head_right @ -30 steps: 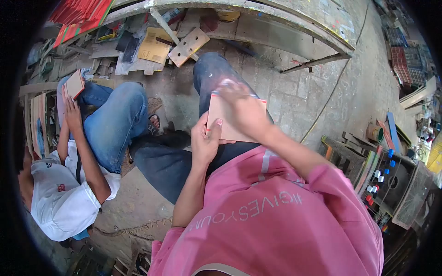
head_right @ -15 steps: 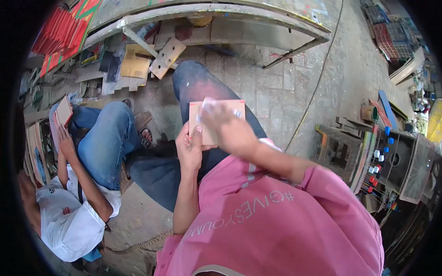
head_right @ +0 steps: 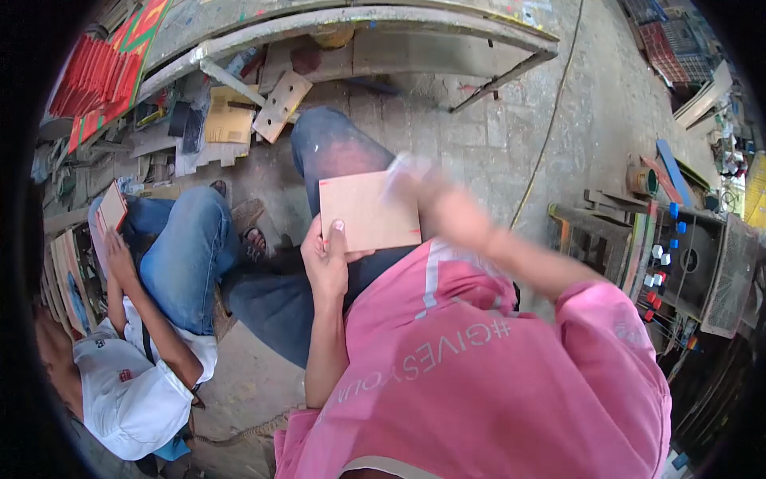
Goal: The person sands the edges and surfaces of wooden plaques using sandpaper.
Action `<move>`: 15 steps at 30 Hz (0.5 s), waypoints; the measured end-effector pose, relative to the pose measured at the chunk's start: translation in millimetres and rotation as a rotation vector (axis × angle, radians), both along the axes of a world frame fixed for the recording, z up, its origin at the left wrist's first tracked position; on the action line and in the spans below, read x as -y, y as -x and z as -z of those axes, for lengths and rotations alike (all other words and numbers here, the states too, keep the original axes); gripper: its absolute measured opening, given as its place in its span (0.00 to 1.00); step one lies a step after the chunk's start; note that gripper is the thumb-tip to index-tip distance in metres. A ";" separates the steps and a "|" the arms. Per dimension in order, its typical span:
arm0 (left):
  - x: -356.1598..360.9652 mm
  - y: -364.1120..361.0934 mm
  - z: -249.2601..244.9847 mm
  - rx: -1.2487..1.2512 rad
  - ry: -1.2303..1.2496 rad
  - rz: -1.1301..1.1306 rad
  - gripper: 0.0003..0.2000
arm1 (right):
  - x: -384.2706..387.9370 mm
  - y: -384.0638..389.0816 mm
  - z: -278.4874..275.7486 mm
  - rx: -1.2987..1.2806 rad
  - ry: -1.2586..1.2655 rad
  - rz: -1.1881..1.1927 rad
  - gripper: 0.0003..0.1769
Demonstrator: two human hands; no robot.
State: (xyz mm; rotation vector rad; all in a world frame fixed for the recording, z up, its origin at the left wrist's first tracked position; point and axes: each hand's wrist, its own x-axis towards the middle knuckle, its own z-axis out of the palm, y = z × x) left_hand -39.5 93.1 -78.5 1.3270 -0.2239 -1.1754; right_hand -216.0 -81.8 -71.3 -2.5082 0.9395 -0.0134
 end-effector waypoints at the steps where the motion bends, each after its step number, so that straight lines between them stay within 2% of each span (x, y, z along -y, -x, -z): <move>1: 0.4 1.5 -2.4 0.000 -0.003 -0.004 0.15 | 15.3 8.2 1.7 -0.042 -0.028 0.088 0.29; 2: 0.4 4.2 0.4 0.009 0.016 -0.036 0.15 | 26.1 12.3 -2.7 -0.037 -0.022 0.089 0.29; 4: 4.3 -1.4 -4.0 0.035 0.016 -0.023 0.15 | 55.0 7.4 -19.8 0.196 0.365 -0.005 0.29; 5: 1.5 2.1 -5.4 0.035 -0.023 -0.002 0.15 | 42.4 1.2 -26.0 0.190 0.362 -0.016 0.29; 7: -6.5 3.0 -3.1 0.064 -0.034 0.018 0.15 | -21.4 -16.5 -31.8 0.301 -0.062 -0.496 0.27; 8: -0.8 3.3 -3.1 0.037 -0.007 -0.001 0.16 | -10.1 -22.3 -25.6 0.316 -0.038 -0.506 0.27; 10: -1.0 1.6 -0.6 0.003 0.022 -0.012 0.16 | 16.0 -19.2 -3.6 0.044 0.271 -0.143 0.25; 12: -5.8 0.0 -0.9 -0.068 0.034 -0.038 0.17 | 79.5 -0.9 5.3 0.171 0.058 0.220 0.22; 14: -4.6 -5.8 -2.2 -0.126 0.053 -0.073 0.17 | 82.8 -3.5 -22.8 0.268 0.095 0.149 0.21; 15: -9.1 -6.3 -5.2 -0.305 0.111 -0.155 0.17 | 73.2 -2.6 -33.4 0.351 0.110 0.095 0.20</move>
